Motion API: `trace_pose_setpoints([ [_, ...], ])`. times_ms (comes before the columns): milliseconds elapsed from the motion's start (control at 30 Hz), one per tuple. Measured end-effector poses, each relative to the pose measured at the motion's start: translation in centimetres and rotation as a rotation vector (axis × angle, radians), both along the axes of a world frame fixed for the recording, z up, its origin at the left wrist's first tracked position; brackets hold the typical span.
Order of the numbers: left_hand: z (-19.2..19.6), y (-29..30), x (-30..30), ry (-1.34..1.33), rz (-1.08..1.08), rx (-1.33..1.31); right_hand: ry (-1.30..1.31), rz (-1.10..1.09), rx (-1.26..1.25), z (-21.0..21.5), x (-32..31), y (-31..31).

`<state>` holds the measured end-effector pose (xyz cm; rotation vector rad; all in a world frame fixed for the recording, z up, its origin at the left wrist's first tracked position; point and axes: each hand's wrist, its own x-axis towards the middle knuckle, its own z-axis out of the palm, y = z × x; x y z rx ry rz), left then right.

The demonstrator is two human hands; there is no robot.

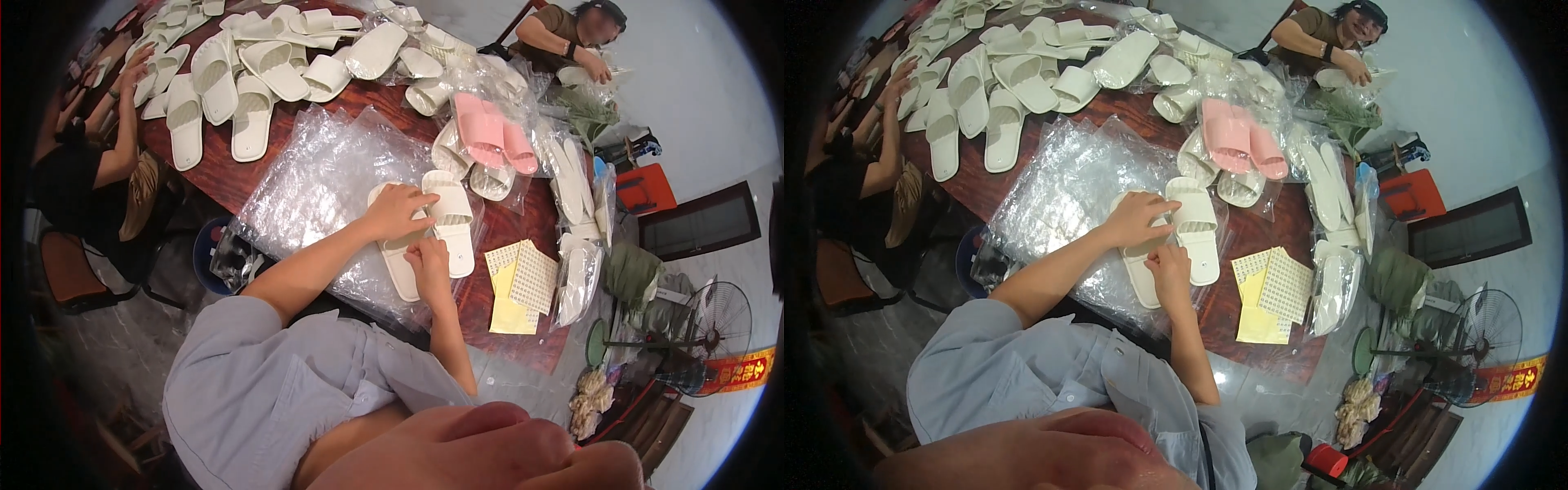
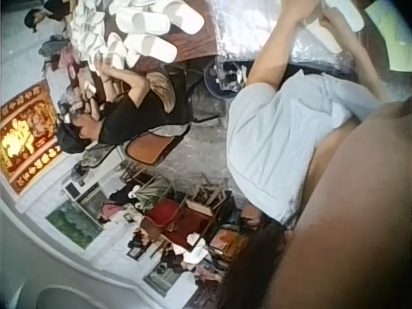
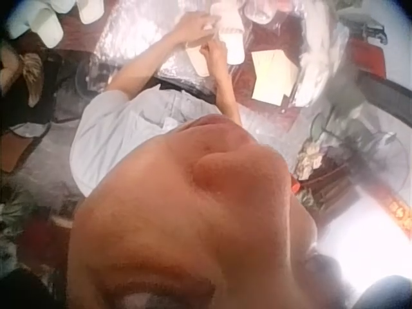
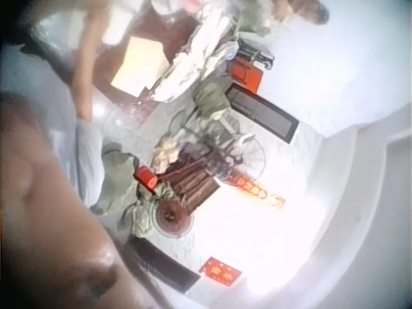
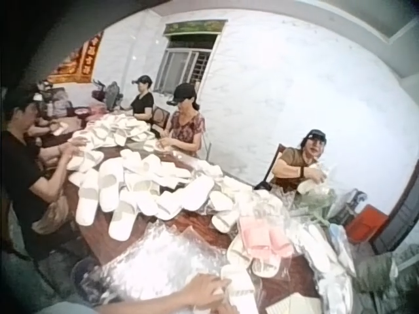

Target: Checking and sorting finished slippers on a work table.

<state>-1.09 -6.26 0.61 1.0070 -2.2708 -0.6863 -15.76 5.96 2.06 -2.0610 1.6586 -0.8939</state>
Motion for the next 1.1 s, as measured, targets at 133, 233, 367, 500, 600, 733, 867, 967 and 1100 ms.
trace_pose_setpoints([
  [133,-0.02,0.04,0.06,0.026,-0.005,-0.005,0.011,0.016,-0.031,-0.16,-0.13,0.09],
  [233,-0.01,0.06,0.07,0.026,-0.006,-0.022,0.051,0.016,-0.054,-0.45,-0.09,-0.11],
  [367,0.02,0.16,0.04,-0.009,0.002,-0.038,0.100,0.029,-0.062,-0.70,-0.08,-0.30],
  [500,-0.08,0.09,0.03,0.011,-0.008,-0.043,0.106,0.055,-0.095,-0.56,-0.13,-0.25],
  [600,-0.34,0.05,-0.03,0.021,0.000,-0.060,0.119,0.065,-0.071,-0.42,-0.20,-0.35],
  [733,-0.63,-0.07,-0.19,0.060,-0.015,-0.073,0.196,0.068,-0.057,-0.49,-0.45,-0.41],
  [867,-0.31,-0.37,0.01,0.024,-0.050,0.009,0.145,0.026,-0.026,-0.54,-0.60,-0.17],
  [967,0.03,-0.13,0.34,0.007,0.000,-0.010,-0.071,0.014,0.015,-0.54,-0.48,0.25],
  [1100,-0.08,-0.04,0.02,0.021,-0.003,-0.047,-0.062,0.012,-0.079,-0.72,-0.32,0.44],
])
